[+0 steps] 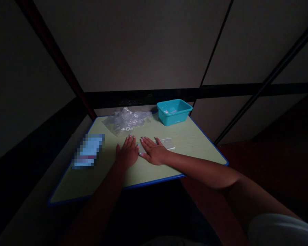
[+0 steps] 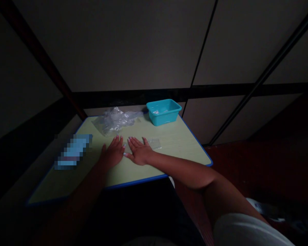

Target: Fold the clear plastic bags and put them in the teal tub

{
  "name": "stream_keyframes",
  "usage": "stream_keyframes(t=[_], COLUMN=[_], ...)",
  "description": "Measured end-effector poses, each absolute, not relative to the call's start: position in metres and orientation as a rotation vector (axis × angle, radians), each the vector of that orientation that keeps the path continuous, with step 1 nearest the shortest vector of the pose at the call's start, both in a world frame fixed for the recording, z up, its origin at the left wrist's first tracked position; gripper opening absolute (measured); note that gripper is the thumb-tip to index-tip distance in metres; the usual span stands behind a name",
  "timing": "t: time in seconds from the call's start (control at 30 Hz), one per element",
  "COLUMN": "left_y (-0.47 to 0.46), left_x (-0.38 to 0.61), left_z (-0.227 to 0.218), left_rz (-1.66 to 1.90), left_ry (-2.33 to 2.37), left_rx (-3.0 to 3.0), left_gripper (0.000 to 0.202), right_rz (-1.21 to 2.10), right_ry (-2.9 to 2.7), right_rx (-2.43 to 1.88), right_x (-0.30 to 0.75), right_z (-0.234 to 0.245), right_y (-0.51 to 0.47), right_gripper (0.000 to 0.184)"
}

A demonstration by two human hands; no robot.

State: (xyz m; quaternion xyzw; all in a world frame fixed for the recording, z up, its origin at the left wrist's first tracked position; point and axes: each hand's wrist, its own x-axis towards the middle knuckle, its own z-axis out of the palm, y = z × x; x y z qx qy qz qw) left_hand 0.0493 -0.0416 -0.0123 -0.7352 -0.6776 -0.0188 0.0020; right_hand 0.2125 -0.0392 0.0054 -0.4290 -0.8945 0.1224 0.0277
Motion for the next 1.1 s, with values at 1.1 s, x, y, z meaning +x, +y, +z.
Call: stream_keyframes(t=[1.1], left_y=[-0.041], left_x=[0.05], left_z=[-0.01], left_rz=[-0.008], left_ry=[-2.197], left_rx=[-2.267], left_gripper=[0.057], right_rz=[0.346], right_ry=[-2.596], right_rx=[-1.582], right_x=[0.2], right_z=[0.0], right_y=[-0.027], right_gripper=[0.07])
